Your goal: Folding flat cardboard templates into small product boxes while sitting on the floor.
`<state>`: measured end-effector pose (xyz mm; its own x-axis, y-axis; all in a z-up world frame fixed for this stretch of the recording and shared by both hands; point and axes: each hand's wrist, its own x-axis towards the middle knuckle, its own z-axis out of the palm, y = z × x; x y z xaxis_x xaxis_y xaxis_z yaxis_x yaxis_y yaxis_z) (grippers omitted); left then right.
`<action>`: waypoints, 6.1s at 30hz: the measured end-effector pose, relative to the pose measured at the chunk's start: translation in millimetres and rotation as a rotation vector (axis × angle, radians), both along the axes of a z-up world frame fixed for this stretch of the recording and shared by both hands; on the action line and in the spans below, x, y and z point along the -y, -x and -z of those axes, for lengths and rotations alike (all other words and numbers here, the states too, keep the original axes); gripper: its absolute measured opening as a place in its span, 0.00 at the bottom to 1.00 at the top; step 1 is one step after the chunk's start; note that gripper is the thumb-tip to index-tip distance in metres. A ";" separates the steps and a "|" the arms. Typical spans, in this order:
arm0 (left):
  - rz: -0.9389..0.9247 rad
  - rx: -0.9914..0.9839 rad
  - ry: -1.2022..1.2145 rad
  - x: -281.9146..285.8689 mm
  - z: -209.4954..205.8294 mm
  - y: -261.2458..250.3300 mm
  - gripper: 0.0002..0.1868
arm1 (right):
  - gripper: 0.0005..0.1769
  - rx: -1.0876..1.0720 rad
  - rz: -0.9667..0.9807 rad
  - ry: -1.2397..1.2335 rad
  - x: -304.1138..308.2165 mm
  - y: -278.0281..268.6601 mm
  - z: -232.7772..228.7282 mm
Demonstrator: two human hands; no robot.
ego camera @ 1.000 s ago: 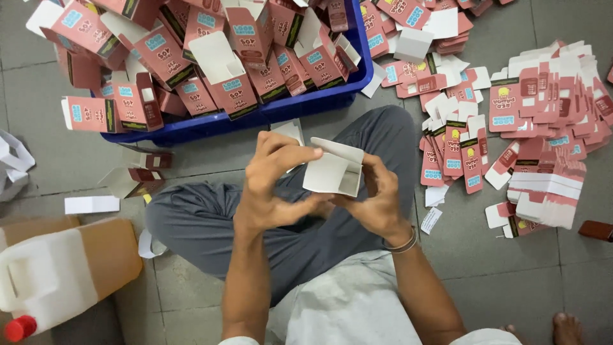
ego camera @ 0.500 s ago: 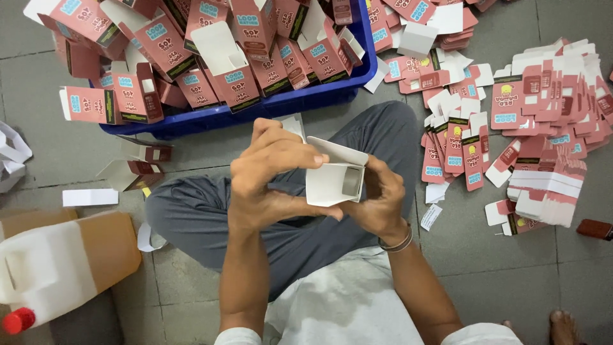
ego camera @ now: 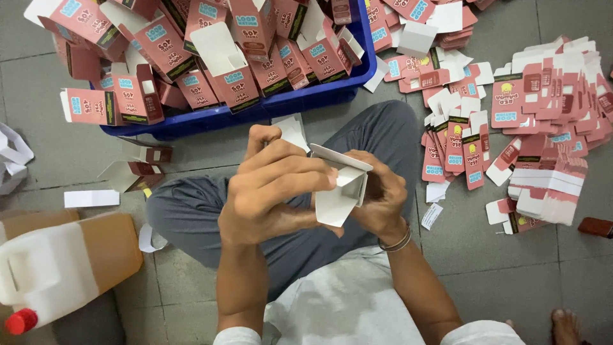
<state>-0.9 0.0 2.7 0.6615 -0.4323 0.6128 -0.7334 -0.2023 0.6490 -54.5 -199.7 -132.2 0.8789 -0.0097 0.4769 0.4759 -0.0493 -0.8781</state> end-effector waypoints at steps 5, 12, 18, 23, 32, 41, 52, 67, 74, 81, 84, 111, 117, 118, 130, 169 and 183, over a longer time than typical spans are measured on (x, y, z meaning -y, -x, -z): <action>-0.020 0.009 -0.009 -0.2 -3.1 0.9 0.25 | 0.44 -0.009 0.056 0.038 -3.9 1.2 -1.3; -0.020 0.000 0.001 0.4 -4.4 1.8 0.23 | 0.43 -0.038 0.089 0.052 -8.3 1.7 -4.6; 0.007 0.022 -0.090 6.9 0.8 -0.2 0.24 | 0.41 -0.050 -0.041 -0.072 -14.4 -1.7 -30.9; -0.121 0.139 -0.161 13.0 22.1 6.6 0.23 | 0.41 0.033 0.134 0.044 -4.0 4.2 -1.4; -0.335 0.270 -0.373 19.4 41.3 21.0 0.33 | 0.38 -0.026 0.186 0.099 -1.0 2.6 -7.9; -0.358 0.256 -0.307 13.6 48.5 24.7 0.28 | 0.39 -0.008 0.117 0.032 -1.0 -2.0 0.4; -0.101 -0.623 0.312 -5.4 123.1 37.4 0.61 | 0.52 -0.320 -0.062 -0.236 -10.3 -12.1 -0.3; -0.823 -0.173 0.750 17.0 92.3 -216.8 0.38 | 0.31 -0.584 0.111 -0.201 29.9 -10.3 80.2; -0.830 -0.358 0.293 25.8 43.8 -164.1 0.15 | 0.23 -0.675 0.077 -0.143 38.3 -7.9 89.7; -0.575 -0.659 0.244 18.3 200.8 -29.5 0.11 | 0.15 -0.516 0.532 0.098 100.7 0.6 130.4; -0.568 -0.828 0.126 16.4 203.7 6.5 0.11 | 0.15 -0.455 0.694 0.383 167.9 -3.8 163.1; -0.421 -0.985 -0.128 22.2 246.6 47.6 0.17 | 0.74 -1.167 0.615 0.571 287.0 -6.7 220.0; -0.413 -0.995 -0.103 18.7 247.2 50.2 0.20 | 0.66 -1.147 0.681 0.713 265.9 -3.6 186.1; -0.415 -0.996 -0.103 17.5 243.5 50.7 0.20 | 0.66 -1.146 0.679 0.714 259.8 -1.5 175.5; -0.421 -0.949 -0.028 29.9 195.1 51.9 0.21 | 0.61 -0.713 0.788 0.496 133.3 12.6 55.0; -0.139 -0.456 0.537 21.3 124.9 55.9 0.20 | 0.37 -0.299 -0.210 0.217 27.8 14.5 -11.6; -0.063 -0.383 0.656 22.4 114.0 59.0 0.13 | 0.36 -0.142 -0.212 0.097 19.2 16.5 -10.4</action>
